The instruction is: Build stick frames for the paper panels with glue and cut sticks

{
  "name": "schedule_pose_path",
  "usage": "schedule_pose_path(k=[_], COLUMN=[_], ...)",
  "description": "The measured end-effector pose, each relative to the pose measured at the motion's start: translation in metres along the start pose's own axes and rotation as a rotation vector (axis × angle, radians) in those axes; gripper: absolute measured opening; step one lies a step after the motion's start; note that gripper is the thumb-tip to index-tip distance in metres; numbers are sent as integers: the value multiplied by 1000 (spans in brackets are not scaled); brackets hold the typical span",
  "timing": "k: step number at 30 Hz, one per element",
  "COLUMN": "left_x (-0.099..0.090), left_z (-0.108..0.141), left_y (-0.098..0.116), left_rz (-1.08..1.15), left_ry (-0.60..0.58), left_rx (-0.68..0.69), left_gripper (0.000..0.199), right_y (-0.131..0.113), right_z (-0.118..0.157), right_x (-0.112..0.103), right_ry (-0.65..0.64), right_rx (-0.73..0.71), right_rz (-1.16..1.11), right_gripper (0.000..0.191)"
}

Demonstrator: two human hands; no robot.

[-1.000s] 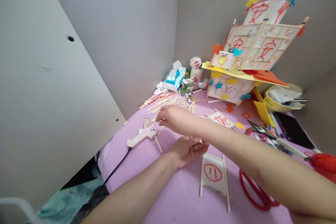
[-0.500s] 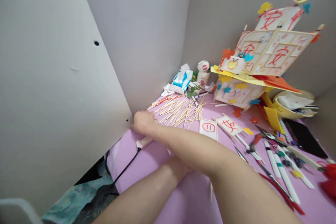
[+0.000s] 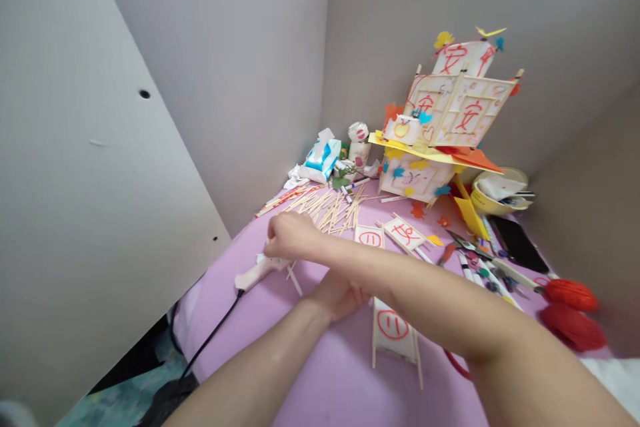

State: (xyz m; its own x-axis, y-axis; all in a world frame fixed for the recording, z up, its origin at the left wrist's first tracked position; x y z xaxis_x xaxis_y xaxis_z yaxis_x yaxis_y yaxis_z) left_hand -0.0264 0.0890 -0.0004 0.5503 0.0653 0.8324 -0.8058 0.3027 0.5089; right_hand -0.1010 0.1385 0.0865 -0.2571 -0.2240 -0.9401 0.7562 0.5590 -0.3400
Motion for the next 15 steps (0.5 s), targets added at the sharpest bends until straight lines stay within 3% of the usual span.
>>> schedule_pose_path(k=[2, 7, 11, 15], left_x=[-1, -2, -1, 2], left_z=[-3, -8, -8, -8], left_y=[-5, -7, -7, -6], left_rz=[1, -48, -90, -74], left_ry=[17, 36, -31, -42], left_rx=[-4, 26, -41, -83], left_gripper=[5, 8, 18, 21], right_y=[37, 117, 139, 146], right_z=[33, 107, 143, 157], right_x=[-19, -42, -41, -32], right_ry=[29, 83, 168, 195], right_rx=[-19, 137, 172, 179], right_rz=[-106, -218, -232, -223], right_gripper=[20, 17, 14, 13])
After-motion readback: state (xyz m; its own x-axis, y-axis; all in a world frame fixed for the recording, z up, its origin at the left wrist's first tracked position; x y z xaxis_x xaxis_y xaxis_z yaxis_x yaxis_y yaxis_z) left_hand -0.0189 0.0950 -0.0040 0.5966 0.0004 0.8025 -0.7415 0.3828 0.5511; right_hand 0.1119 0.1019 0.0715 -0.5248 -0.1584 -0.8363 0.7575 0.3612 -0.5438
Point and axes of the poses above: each hand's wrist, its own z-axis away from the middle knuckle, its own x-axis out of the palm, y = z × x, the point moved 3 cm from there along -z, towards the middle knuckle, and after that the axes turned 12 degrees about x, right-handed, at the moved point
